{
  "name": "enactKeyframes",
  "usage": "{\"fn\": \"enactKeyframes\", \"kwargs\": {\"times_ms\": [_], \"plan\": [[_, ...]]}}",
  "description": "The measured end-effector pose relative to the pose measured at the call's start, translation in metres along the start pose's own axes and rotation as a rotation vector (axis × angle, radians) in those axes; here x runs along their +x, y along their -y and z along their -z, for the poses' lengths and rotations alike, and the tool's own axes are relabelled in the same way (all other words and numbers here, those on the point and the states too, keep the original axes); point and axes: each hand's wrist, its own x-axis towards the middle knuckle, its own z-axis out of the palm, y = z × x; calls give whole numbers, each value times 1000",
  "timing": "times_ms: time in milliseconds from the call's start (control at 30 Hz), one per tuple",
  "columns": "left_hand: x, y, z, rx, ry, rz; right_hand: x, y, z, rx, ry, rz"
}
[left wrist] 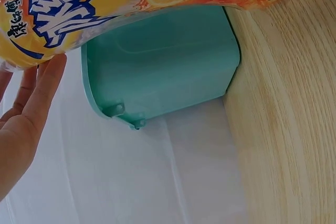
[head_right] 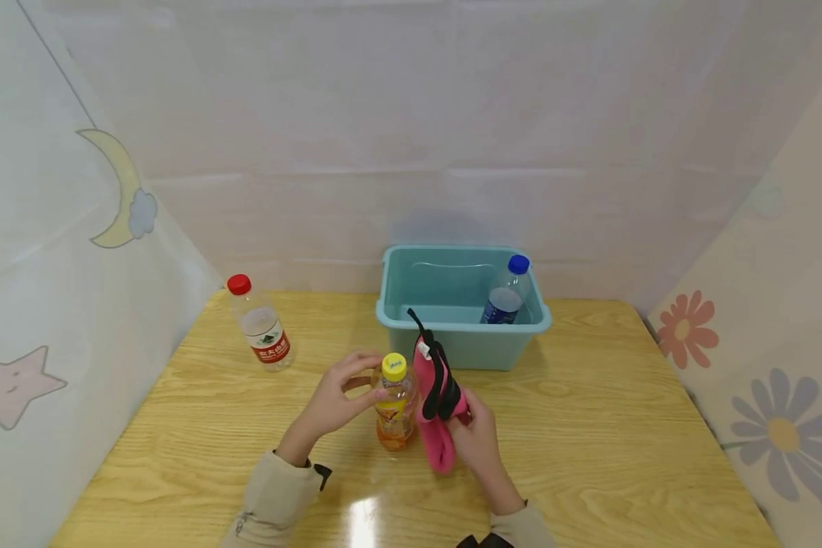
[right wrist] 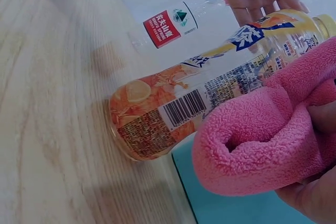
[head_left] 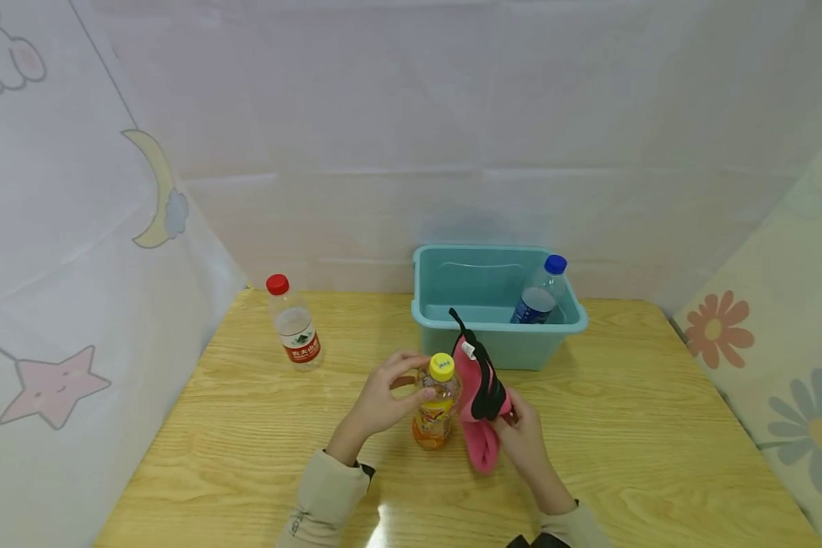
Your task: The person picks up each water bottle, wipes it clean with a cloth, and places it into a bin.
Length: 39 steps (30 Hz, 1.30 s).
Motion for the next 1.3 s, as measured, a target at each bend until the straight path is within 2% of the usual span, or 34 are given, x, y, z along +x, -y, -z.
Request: {"fn": "enactKeyframes", "kwargs": {"times_ms": [267,433,633,867,967,1033,1167,1300], "plan": [[0,1,2,5,29,8,4,4,-2,71,7,107],[-1,0,2,-21,42,34,6,2,-4,69,28,135],[-1,2,1,-52,37,43,8,8,-5,-21,39,145],[-2,3,1,-57,39,48,9,46,-5,-140,97,187],[-2,2,2,-61,38,45,10,50,-5,-159,113,176],[-2,1,2,-65,37,44,10,47,-6,-157,122,187],[-2,0,3,-63,38,40,12,22,-8,-166,138,179],[-2,0,2,-57,38,37,12,-2,-10,-198,163,112]]}}
